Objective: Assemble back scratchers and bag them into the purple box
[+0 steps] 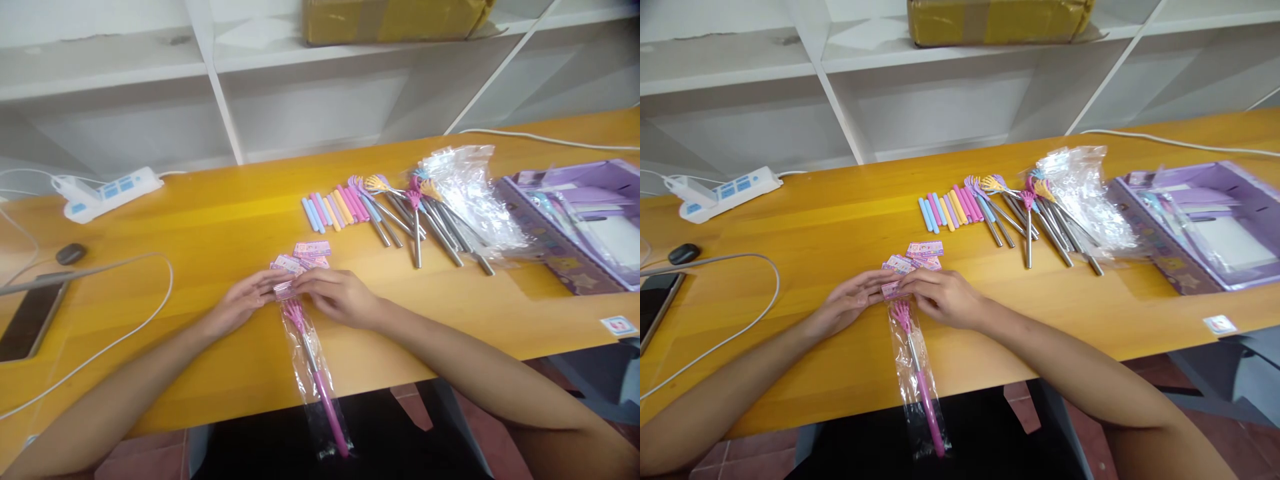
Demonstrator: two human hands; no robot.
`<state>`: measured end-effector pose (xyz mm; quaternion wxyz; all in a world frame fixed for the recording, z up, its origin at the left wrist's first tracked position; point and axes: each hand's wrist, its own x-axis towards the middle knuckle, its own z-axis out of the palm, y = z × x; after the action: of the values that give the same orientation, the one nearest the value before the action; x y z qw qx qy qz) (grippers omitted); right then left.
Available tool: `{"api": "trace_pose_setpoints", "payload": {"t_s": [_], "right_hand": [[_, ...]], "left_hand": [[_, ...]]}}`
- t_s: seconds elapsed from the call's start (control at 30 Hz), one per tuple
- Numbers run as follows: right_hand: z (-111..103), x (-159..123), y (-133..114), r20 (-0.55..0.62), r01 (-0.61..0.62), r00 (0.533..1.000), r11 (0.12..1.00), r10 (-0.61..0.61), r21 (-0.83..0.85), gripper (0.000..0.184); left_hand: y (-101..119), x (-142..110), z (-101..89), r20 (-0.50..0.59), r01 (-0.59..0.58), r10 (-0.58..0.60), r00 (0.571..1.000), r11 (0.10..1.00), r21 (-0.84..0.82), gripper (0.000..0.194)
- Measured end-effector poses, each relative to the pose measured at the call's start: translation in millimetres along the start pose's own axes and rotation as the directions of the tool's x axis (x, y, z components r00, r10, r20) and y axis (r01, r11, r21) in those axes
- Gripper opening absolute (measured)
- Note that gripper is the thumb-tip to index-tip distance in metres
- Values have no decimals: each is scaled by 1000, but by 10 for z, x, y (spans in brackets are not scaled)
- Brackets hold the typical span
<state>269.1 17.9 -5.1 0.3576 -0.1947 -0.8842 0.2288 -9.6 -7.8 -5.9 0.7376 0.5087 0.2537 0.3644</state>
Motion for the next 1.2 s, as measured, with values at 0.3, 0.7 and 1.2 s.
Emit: {"api": "trace_pose_setpoints", "payload": {"t_s": [0.3, 0.7, 1.2], "right_hand": [[-2, -7, -5, 54, 24, 998, 1000, -24, 7, 36], [41, -23, -46, 169, 73, 983, 997, -77, 31, 30], [6, -46, -41, 130, 2, 991, 998, 7, -69, 29]], "left_hand": [[-21, -4, -43, -84, 56, -32, 996, 955, 291, 36], [-88, -11, 6, -217, 146, -58, 975, 897, 417, 28], [-10, 22, 34, -265, 215, -100, 959, 865, 453, 35]]}}
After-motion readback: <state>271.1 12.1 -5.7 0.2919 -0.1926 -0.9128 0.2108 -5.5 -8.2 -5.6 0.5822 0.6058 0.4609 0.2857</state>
